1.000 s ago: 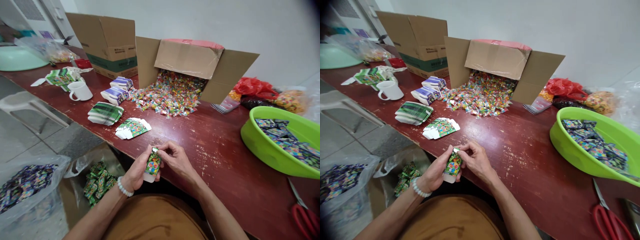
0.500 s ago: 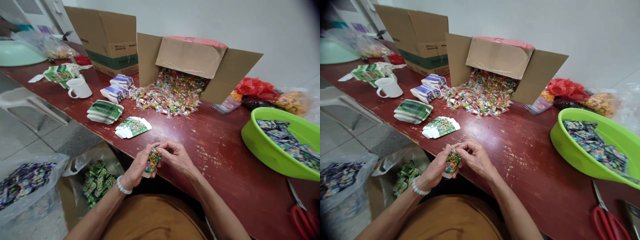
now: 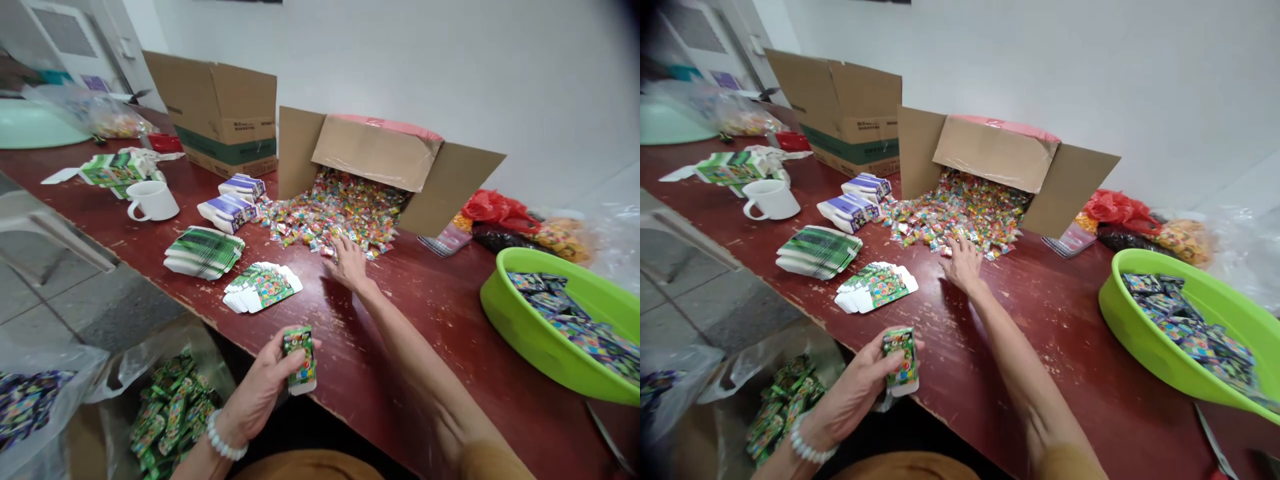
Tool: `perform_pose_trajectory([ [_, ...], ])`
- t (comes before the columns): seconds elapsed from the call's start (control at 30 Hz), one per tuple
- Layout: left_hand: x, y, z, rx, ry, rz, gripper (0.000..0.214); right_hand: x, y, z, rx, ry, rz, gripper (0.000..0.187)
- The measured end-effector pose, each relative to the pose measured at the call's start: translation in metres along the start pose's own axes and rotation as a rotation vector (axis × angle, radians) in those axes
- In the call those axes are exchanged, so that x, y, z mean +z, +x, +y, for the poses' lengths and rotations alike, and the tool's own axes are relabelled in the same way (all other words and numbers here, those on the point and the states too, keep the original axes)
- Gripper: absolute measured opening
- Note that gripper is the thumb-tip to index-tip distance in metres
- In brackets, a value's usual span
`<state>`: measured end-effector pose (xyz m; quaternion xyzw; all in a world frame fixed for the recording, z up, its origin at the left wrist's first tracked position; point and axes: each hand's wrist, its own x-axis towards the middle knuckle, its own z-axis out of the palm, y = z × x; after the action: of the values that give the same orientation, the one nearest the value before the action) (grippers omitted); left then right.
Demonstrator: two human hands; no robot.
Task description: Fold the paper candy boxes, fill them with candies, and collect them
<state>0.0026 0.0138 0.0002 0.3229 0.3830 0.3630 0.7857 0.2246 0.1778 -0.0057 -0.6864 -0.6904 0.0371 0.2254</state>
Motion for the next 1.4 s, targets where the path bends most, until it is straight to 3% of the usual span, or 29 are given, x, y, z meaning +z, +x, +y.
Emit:
perform_pose_trajectory([
  [0.07, -0.010, -0.001, 0.002, 0.021, 0.051, 0.054, 0.046, 0.011, 0.021, 0.006, 0.020, -0.060, -0.020, 0.066],
  [0.17, -0.020, -0.001, 0.007, 0.078, 0.104, 0.166, 0.060, 0.024, 0.025, 0.012, -0.022, -0.053, -0.025, 0.041],
  [0.27, -0.027, -0.001, 0.015, 0.075, 0.122, 0.193, 0.070, 0.033, 0.000, 0.015, -0.068, -0.033, 0.010, 0.028],
  [0.37, -0.033, 0.002, 0.019, 0.054, 0.148, 0.167, 0.062, 0.035, -0.036, 0.019, -0.111, 0.011, 0.039, 0.023],
  [0.47, -0.038, 0.006, 0.019, 0.085, 0.205, 0.202, 0.050, 0.029, -0.065, 0.023, -0.116, 0.053, 0.075, 0.022],
  [0.53, -0.038, 0.007, 0.018, 0.084, 0.199, 0.220, 0.047, 0.018, -0.077, 0.022, -0.064, 0.109, 0.184, 0.023],
  [0.63, -0.034, 0.005, 0.019, 0.073, 0.100, 0.209, 0.047, -0.007, -0.091, 0.008, 0.000, 0.397, 0.330, 0.027],
  [0.7, -0.030, 0.003, 0.021, 0.080, 0.019, 0.218, 0.048, -0.023, -0.104, -0.009, 0.028, 0.713, 0.224, 0.029],
  [0.77, -0.026, 0.001, 0.022, 0.105, -0.043, 0.233, 0.050, -0.035, -0.119, -0.028, 0.113, 0.949, -0.018, 0.030],
  [0.87, -0.022, -0.002, 0.019, 0.139, -0.067, 0.185, 0.054, -0.041, -0.138, -0.049, 0.174, 1.062, -0.252, 0.032],
  [1.07, -0.015, -0.006, 0.003, 0.027, 0.114, -0.177, 0.048, -0.042, -0.144, -0.051, 0.128, 0.938, -0.163, 0.024],
  [1.4, 0.005, -0.006, 0.006, 0.108, 0.265, -0.266, 0.042, -0.071, -0.141, -0.047, -0.171, 0.701, -0.283, 0.016],
])
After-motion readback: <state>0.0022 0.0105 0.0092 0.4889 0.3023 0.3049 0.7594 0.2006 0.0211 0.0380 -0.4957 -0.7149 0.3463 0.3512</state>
